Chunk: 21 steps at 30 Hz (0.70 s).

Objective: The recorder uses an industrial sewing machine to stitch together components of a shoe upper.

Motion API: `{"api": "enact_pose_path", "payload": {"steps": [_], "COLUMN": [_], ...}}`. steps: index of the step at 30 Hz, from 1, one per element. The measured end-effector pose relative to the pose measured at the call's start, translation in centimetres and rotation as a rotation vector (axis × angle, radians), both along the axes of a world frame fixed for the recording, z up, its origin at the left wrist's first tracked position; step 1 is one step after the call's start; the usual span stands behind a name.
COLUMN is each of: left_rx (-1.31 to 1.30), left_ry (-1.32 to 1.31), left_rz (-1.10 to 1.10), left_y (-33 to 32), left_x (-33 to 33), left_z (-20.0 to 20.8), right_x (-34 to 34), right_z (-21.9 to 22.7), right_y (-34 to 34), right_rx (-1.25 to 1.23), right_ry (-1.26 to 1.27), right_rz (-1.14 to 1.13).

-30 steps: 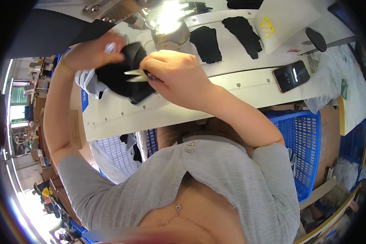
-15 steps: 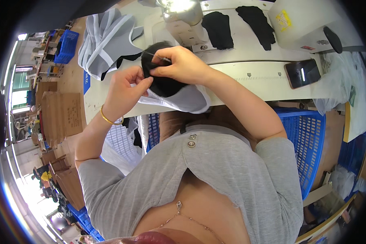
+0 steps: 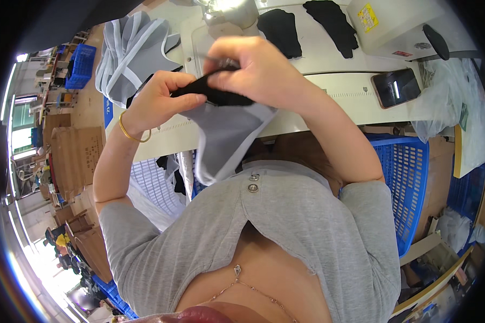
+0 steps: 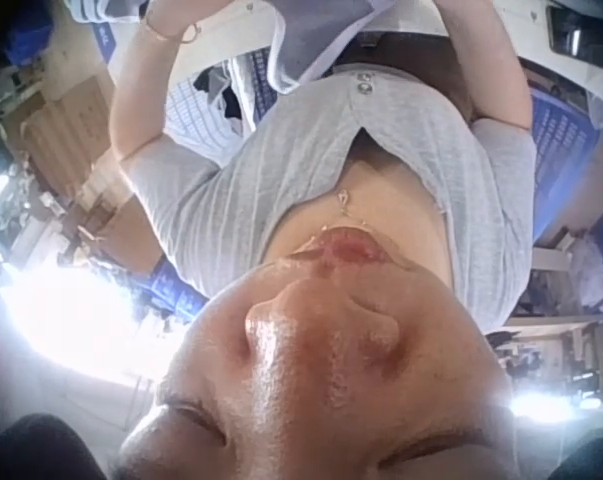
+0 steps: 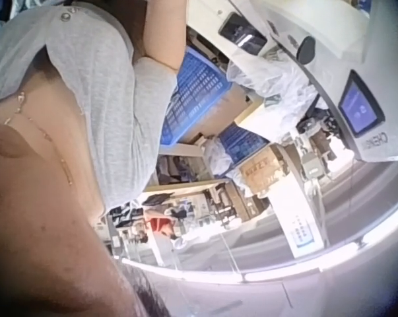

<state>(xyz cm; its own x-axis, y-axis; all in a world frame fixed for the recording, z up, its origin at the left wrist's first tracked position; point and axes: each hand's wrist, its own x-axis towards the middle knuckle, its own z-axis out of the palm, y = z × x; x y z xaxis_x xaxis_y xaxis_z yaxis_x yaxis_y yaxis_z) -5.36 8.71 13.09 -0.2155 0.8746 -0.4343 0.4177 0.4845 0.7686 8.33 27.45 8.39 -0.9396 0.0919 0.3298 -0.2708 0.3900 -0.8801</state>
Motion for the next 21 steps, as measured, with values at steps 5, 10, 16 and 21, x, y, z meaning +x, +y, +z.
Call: {"api": "enact_pose_path", "payload": {"steps": [5,10,16,21], "left_rx": [0.291,0.687,0.883,0.464], "left_ry": [-0.072,0.604,0.71,0.02], "left_rz": [0.383,0.088,0.1,0.304], "left_y": [-1.9,-1.6,-1.1,-1.3], "left_x": [1.1,2.8,4.3,1.9], "left_z": [-2.8,-2.9,-2.8,-2.8], "right_x": [2.4,2.8,2.9,2.5], "right_z": [0.5,-1.9,-1.5,-3.4], "right_y": [-1.0,-1.7,-1.7,-1.2], "right_rx": [-0.452,0.262,-0.129,0.204], "right_ry": [0.282,0.162,-0.027,0.379], "right_rz": [-0.381,-0.2,0.052,-0.076]}}
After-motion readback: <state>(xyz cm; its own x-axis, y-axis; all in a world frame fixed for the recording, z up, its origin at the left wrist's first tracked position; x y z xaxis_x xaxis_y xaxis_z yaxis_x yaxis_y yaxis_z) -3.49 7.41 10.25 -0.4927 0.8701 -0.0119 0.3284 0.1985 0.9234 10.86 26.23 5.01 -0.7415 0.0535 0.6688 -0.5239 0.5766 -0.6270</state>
